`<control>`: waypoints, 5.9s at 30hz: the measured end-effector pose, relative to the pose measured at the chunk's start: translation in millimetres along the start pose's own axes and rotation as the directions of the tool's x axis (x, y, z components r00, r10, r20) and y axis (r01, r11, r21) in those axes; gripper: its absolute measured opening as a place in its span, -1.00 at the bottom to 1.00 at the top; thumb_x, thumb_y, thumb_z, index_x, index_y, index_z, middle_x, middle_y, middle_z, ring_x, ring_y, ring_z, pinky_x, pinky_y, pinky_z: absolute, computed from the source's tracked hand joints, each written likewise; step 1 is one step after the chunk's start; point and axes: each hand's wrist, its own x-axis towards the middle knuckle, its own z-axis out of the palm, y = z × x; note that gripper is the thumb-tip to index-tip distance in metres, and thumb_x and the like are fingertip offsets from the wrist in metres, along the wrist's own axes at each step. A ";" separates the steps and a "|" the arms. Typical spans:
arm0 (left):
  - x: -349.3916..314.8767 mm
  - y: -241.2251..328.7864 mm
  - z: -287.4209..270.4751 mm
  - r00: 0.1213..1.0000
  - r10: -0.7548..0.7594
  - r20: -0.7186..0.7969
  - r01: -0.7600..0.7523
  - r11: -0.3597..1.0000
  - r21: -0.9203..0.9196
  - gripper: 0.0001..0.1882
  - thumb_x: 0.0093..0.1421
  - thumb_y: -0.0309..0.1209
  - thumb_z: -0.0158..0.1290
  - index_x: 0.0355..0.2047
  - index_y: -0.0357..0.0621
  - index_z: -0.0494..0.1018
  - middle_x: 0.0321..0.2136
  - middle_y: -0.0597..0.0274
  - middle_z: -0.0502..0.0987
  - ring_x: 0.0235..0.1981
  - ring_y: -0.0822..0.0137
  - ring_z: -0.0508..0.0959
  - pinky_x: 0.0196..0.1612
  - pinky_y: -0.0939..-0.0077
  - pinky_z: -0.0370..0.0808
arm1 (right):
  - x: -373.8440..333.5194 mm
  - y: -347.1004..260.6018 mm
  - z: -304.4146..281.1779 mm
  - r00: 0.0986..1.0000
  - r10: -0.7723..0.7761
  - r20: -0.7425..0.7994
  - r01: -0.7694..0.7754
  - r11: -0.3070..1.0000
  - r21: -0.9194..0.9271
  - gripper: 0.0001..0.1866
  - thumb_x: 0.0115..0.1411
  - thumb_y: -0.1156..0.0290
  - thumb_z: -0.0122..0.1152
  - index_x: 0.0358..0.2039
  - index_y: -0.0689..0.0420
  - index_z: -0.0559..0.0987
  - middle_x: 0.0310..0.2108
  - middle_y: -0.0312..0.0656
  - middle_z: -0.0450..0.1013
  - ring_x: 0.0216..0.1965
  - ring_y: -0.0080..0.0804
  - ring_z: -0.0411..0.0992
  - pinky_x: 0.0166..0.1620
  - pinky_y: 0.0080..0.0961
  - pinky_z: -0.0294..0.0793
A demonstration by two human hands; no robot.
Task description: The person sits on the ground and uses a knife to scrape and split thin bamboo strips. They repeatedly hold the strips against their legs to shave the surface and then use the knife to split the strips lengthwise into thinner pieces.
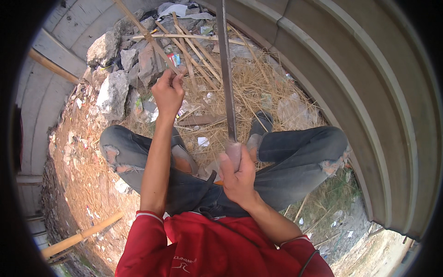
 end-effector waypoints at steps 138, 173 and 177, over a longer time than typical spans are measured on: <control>15.3 -25.9 -48.8 0.844 -0.126 0.521 0.337 0.881 -0.332 -0.92 0.38 -0.54 -0.01 -0.25 -0.29 0.47 -0.36 0.21 0.60 -0.22 0.40 0.62 -0.05 0.43 0.56 | 19.5 32.1 -36.1 0.907 0.421 0.015 -0.414 0.898 -0.152 -0.72 0.41 0.19 0.14 -0.19 0.17 0.43 -0.65 -0.40 0.21 -0.69 -0.67 0.20 -0.63 -0.64 0.21; 13.0 -12.2 -37.9 0.927 -0.116 0.357 0.213 0.946 -0.244 -0.89 0.35 -0.60 0.01 -0.21 -0.34 0.53 -0.33 0.20 0.62 -0.24 0.44 0.63 -0.11 0.43 0.69 | 17.7 -23.0 -3.9 0.961 0.263 0.083 -0.271 0.957 0.101 -0.79 0.39 0.33 0.14 -0.11 0.20 0.45 -0.64 -0.40 0.31 -0.70 -0.73 0.24 -0.65 -0.68 0.16; 11.5 -26.8 -30.8 0.936 -0.101 0.336 0.216 0.920 -0.326 -0.90 0.32 -0.64 0.01 -0.23 -0.35 0.53 -0.32 0.22 0.61 -0.24 0.44 0.63 -0.11 0.46 0.69 | 13.9 -15.4 -1.3 0.970 0.230 0.075 -0.233 0.972 0.034 -0.78 0.38 0.30 0.17 -0.14 0.19 0.45 -0.62 -0.37 0.33 -0.70 -0.69 0.27 -0.65 -0.64 0.20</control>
